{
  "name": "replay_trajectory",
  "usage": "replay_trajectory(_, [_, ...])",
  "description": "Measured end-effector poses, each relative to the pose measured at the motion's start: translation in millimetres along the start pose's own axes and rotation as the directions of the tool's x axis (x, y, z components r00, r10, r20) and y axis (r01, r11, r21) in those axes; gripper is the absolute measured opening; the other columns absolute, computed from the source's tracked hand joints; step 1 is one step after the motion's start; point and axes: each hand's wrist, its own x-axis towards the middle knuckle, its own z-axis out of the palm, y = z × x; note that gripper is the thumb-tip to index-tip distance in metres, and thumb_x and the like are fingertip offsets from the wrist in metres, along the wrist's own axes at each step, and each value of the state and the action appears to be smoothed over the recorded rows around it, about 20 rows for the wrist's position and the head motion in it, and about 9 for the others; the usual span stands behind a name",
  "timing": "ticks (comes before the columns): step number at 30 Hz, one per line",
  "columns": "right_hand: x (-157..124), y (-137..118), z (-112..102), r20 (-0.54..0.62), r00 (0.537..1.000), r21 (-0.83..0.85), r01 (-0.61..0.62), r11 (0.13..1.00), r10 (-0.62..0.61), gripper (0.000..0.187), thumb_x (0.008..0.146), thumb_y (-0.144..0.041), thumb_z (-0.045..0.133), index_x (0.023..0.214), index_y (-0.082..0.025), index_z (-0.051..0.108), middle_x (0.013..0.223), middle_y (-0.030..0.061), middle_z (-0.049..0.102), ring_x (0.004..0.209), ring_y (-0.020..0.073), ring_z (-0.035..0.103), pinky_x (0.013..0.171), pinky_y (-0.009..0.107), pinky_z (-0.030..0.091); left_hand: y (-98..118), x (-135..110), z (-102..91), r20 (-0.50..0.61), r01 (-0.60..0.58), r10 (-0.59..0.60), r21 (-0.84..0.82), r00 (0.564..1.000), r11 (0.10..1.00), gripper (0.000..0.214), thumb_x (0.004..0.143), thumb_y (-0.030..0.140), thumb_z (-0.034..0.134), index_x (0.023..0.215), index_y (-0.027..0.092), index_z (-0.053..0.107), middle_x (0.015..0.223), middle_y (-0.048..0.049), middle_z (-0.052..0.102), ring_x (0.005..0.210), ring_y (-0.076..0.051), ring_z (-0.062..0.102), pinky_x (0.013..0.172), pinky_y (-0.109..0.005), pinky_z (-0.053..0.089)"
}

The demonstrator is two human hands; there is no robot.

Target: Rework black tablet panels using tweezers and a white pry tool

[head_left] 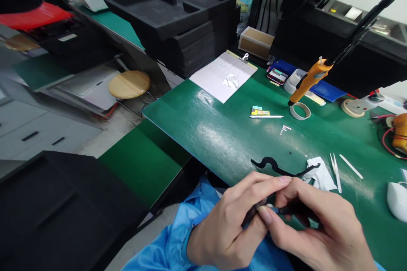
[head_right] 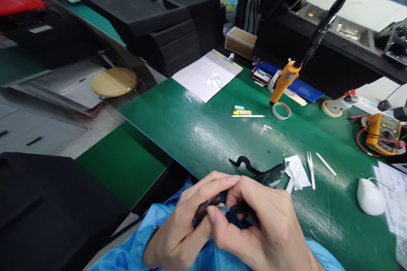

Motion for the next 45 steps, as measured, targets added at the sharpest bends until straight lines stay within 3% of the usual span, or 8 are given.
replay_trajectory(4, [1.2, 2.0, -3.7, 0.038, 0.999, 0.005, -0.019, 1.0, 0.019, 0.027, 0.116, -0.034, 0.071, 0.096, -0.029, 0.054, 0.071, -0.012, 0.055, 0.049, 0.0067, 0.051, 0.046, 0.016, 0.043, -0.6, -0.6, -1.3, 0.001, 0.018, -0.018, 0.012, 1.0, 1.0, 0.065, 0.117, 0.012, 0.058, 0.177, 0.036, 0.053, 0.148, -0.012, 0.075, 0.129, -0.027, 0.078, 0.116, -0.038, 0.066])
replay_trajectory(10, [5.7, 4.2, 0.9, 0.021, 1.0, 0.065, -0.012, 0.998, 0.011, 0.028, 0.113, -0.03, 0.071, 0.092, -0.028, 0.052, 0.07, -0.0132, 0.051, 0.049, 0.0054, 0.046, 0.045, 0.015, 0.04, 2.2, 0.3, -0.6, -0.014, 0.028, -0.027, 0.033, 1.0, 0.999, 0.061, 0.12, 0.019, 0.058, 0.177, 0.039, 0.053, 0.148, -0.0109, 0.077, 0.132, -0.026, 0.078, 0.119, -0.038, 0.064])
replay_trajectory(15, [8.2, 6.0, -5.2, 0.027, 0.999, 0.113, -0.025, 0.993, 0.022, 0.029, 0.107, -0.026, 0.072, 0.087, -0.028, 0.051, 0.065, -0.0136, 0.049, 0.048, 0.0054, 0.046, 0.045, 0.014, 0.04, 4.0, 2.3, -3.3, -0.04, 0.027, -0.025, 0.053, 0.999, 0.998, 0.051, 0.12, 0.02, 0.061, 0.169, 0.034, 0.062, 0.144, -0.0105, 0.081, 0.127, -0.026, 0.081, 0.115, -0.037, 0.067])
replay_trajectory(21, [14.9, 7.5, -19.8, 0.031, 0.998, 0.082, -0.056, 0.995, 0.054, 0.029, 0.12, -0.043, 0.07, 0.096, -0.027, 0.063, 0.075, -0.0084, 0.065, 0.055, 0.0087, 0.059, 0.052, 0.016, 0.051, 8.3, 5.8, -4.5, -0.108, 0.128, -0.115, 0.13, 0.988, 0.983, 0.057, 0.119, 0.014, 0.062, 0.166, 0.046, 0.062, 0.157, 0.0027, 0.08, 0.142, -0.019, 0.078, 0.125, -0.026, 0.059])
replay_trajectory(27, [10.4, 9.9, -9.6, 0.038, 0.999, 0.059, -0.011, 0.998, 0.009, 0.028, 0.123, -0.042, 0.064, 0.101, -0.026, 0.063, 0.08, -0.0072, 0.07, 0.057, 0.0081, 0.065, 0.052, 0.016, 0.051, 7.0, 3.1, -2.2, -0.127, 0.107, -0.083, 0.195, 0.988, 0.975, 0.061, 0.116, 0.013, 0.065, 0.166, 0.049, 0.062, 0.153, 0.0078, 0.082, 0.141, -0.014, 0.079, 0.126, -0.017, 0.054])
replay_trajectory(31, [4.9, 13.5, -9.4, 0.067, 0.998, 0.074, -0.023, 0.997, 0.018, 0.026, 0.123, -0.042, 0.064, 0.103, -0.026, 0.063, 0.081, -0.007, 0.07, 0.06, 0.009, 0.067, 0.056, 0.017, 0.053, 4.0, 1.2, 0.2, -0.132, 0.138, -0.112, 0.207, 0.985, 0.969, 0.06, 0.115, 0.016, 0.067, 0.165, 0.048, 0.064, 0.156, 0.0066, 0.081, 0.142, -0.017, 0.079, 0.123, -0.018, 0.057])
replay_trajectory(37, [4.6, 9.2, -12.9, 0.107, 0.993, 0.067, -0.052, 0.996, 0.045, 0.02, 0.122, -0.039, 0.067, 0.106, -0.027, 0.061, 0.083, -0.0084, 0.069, 0.062, 0.0087, 0.066, 0.059, 0.017, 0.054, 2.4, 3.5, 3.6, -0.098, 0.152, -0.14, 0.127, 0.985, 0.98, 0.084, 0.106, 0.002, 0.066, 0.168, 0.059, 0.058, 0.155, 0.0134, 0.08, 0.141, -0.014, 0.079, 0.124, -0.015, 0.055])
replay_trajectory(45, [3.8, 13.0, -9.4, 0.068, 0.998, 0.062, -0.016, 0.998, 0.012, 0.029, 0.117, -0.032, 0.071, 0.094, -0.027, 0.055, 0.071, -0.0097, 0.06, 0.052, 0.0083, 0.06, 0.047, 0.018, 0.047, 9.6, 7.2, 1.8, -0.047, 0.124, -0.119, 0.118, 0.992, 0.985, 0.073, 0.11, 0.003, 0.063, 0.171, 0.044, 0.06, 0.154, -0.0004, 0.081, 0.14, -0.022, 0.08, 0.126, -0.028, 0.059])
